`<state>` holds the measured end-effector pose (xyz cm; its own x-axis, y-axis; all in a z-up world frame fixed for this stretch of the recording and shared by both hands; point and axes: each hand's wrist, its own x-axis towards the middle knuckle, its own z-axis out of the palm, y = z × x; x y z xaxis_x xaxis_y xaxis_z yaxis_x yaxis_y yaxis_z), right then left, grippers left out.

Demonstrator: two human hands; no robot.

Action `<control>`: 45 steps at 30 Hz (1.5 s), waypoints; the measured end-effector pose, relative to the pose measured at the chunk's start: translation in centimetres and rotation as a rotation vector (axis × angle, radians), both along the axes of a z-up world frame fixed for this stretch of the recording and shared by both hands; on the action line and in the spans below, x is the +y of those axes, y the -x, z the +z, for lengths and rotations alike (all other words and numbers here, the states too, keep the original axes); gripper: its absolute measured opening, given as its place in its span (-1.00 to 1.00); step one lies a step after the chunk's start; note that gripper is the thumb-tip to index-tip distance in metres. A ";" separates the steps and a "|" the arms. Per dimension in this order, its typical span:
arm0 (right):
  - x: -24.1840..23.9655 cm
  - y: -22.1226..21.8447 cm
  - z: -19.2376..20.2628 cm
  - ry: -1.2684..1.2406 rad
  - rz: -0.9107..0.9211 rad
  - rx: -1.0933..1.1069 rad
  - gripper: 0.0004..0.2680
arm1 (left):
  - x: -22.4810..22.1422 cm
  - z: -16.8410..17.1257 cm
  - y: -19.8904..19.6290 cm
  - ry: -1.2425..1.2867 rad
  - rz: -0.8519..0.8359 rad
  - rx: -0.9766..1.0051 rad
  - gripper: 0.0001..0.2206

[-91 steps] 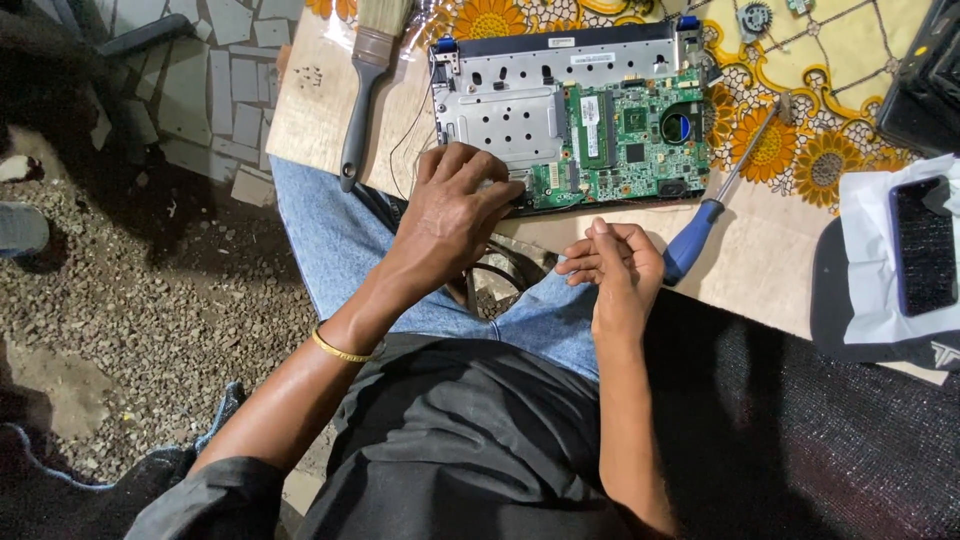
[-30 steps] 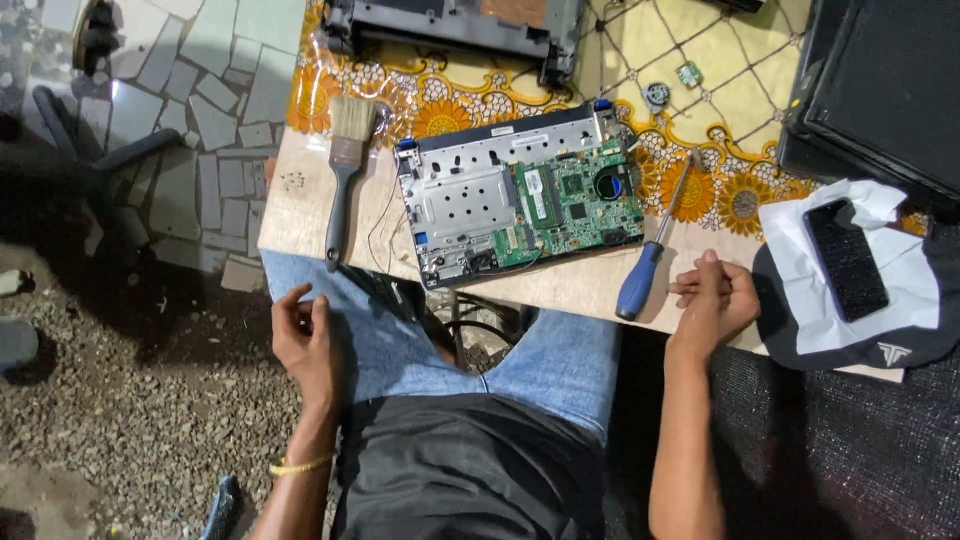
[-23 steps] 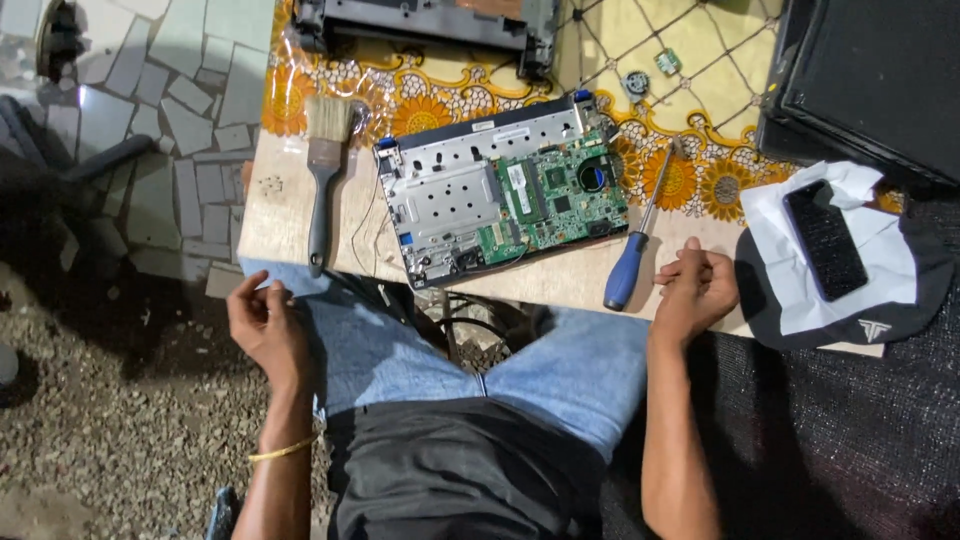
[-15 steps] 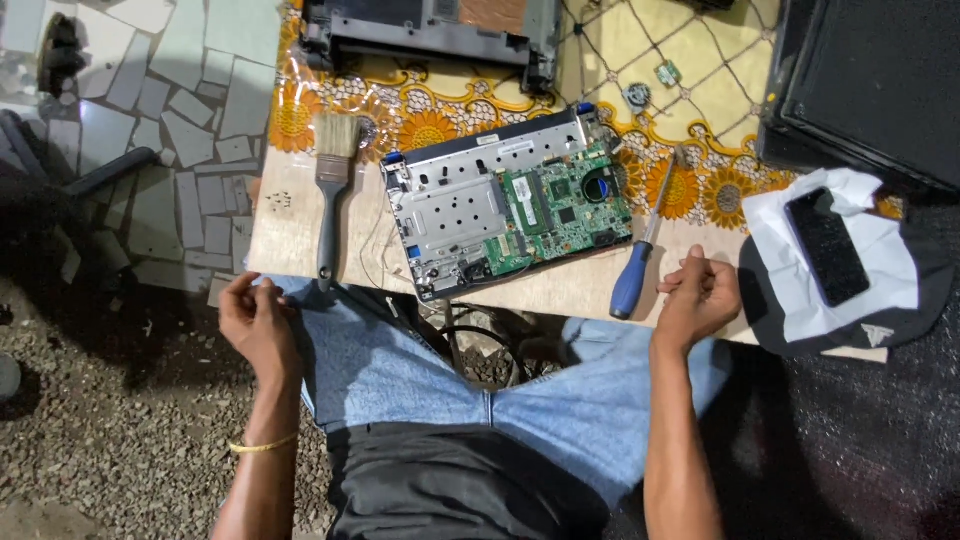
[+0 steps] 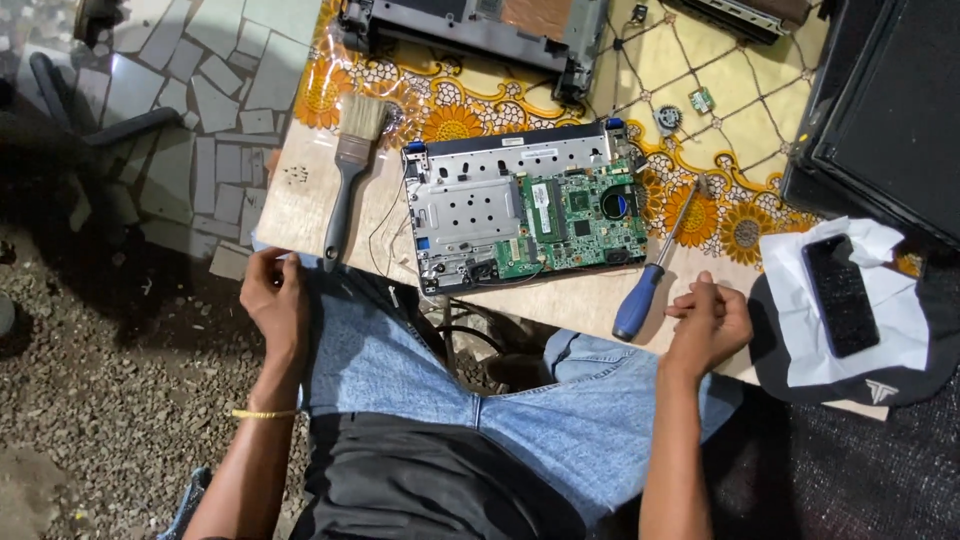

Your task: Disconnecting and manipulating small ribbon cables and connectors on a laptop motherboard.

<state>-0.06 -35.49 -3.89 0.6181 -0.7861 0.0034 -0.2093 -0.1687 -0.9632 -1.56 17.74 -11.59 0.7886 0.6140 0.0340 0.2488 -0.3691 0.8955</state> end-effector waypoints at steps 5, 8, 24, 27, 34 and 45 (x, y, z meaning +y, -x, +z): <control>-1.4 -3.4 2.5 -0.036 0.116 -0.034 -0.88 | -0.1 -1.9 0.3 -0.125 -0.057 0.044 -0.93; -2.7 -7.8 3.5 0.365 0.321 -0.040 -0.66 | -0.3 -0.2 0.2 -0.151 -0.085 0.054 -0.91; -4.5 -9.1 0.6 0.633 0.433 -0.142 -0.81 | 0.2 -2.4 0.3 -0.099 -0.041 0.076 -0.90; -5.7 -9.5 -0.6 0.534 0.450 -0.219 -0.83 | -0.3 -1.2 0.2 -0.094 -0.039 0.071 -0.91; -7.4 -9.6 -2.5 0.203 0.352 -0.353 -0.87 | 0.1 -1.9 0.4 -0.098 -0.040 0.091 -0.91; -2.3 -6.5 -0.1 0.330 0.293 -0.168 -0.81 | 0.2 -2.6 0.4 -0.128 -0.034 0.134 -0.90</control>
